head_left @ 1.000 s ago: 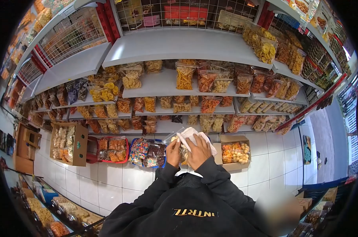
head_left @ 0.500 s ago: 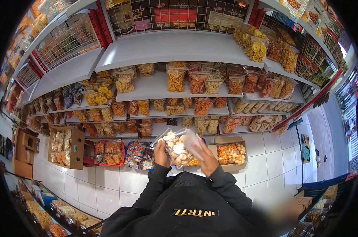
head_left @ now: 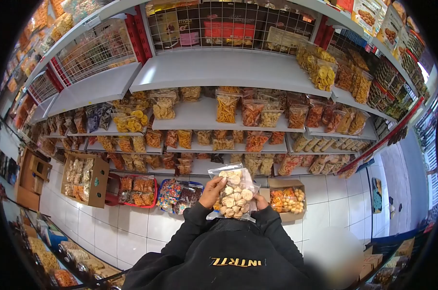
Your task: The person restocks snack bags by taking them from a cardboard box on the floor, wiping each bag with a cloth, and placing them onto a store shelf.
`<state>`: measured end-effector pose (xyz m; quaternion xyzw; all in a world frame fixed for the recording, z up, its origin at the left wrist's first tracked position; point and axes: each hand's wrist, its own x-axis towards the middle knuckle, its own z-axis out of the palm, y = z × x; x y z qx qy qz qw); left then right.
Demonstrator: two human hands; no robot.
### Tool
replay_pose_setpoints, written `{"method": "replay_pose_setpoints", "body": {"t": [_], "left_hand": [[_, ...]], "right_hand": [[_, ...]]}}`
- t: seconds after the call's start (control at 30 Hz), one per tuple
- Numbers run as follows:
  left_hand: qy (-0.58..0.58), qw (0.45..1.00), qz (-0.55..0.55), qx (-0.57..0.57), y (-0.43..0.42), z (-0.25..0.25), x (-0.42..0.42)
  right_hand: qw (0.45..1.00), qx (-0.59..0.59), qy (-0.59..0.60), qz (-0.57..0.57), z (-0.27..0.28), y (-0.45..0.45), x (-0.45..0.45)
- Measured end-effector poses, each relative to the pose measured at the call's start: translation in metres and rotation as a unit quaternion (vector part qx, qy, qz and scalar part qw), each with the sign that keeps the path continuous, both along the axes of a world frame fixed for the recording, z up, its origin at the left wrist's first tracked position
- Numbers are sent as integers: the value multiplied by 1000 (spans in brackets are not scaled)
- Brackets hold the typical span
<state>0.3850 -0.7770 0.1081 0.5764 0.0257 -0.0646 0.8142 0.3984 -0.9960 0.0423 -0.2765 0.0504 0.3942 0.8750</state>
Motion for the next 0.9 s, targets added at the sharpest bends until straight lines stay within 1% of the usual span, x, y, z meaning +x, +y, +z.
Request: {"method": "replay_pose_setpoints", "body": {"t": [0.07, 0.17, 0.2, 0.3, 0.33, 0.37, 0.43, 0.47, 0.57, 0.6, 0.67, 0.7, 0.73, 0.77, 0.8, 0.83, 0.87, 0.9], "left_hand": [[-43, 992, -4, 119, 12, -12, 3], [-50, 986, 14, 156, 27, -21, 3], [-90, 975, 21, 203, 33, -26, 4], [-102, 964, 72, 235, 45, -32, 3], [-73, 976, 80, 189, 50, -31, 1], [-83, 954, 111, 268, 53, -20, -3], [-99, 887, 170, 418, 59, 4, -11], [-177, 836, 286, 435, 56, 16, -13], [-168, 779, 348, 493, 71, 37, -25], [-162, 777, 313, 522, 78, 31, -28], [-146, 846, 223, 462, 80, 36, -38], [-138, 876, 175, 429, 80, 40, -45], [-138, 864, 151, 461, 79, 41, -51], [-154, 830, 141, 518, 76, 47, -56], [-168, 792, 130, 573, 71, 55, -63], [-180, 750, 118, 625, 68, 61, -67], [-161, 747, 61, 642, 68, 64, -70], [-162, 743, 55, 647, 68, 59, -70]], "right_hand": [[999, -1, -29, 16, -6, 10, -1], [996, -29, -73, 29, -6, 31, 1], [995, -39, -87, 33, -5, 38, 1], [989, -66, -130, 41, -3, 59, 4], [986, -74, -145, 43, -2, 66, 5], [983, -81, -156, 43, -1, 72, 6], [978, -96, -179, 44, 1, 85, 7], [975, -105, -192, 44, 1, 92, 8], [964, -131, -226, 43, 5, 107, 11], [962, -137, -235, 40, 6, 112, 10], [964, -134, -228, 32, 5, 122, 10], [973, -113, -199, 24, 2, 126, 10], [981, -93, -171, 15, -1, 129, 10], [987, -72, -140, 7, -6, 133, 11], [977, -93, -191, 5, -8, 135, 13], [977, -102, -187, 8, -9, 136, 13], [977, -110, -183, 13, -5, 138, 13], [977, -118, -178, 17, -2, 141, 13]]}}
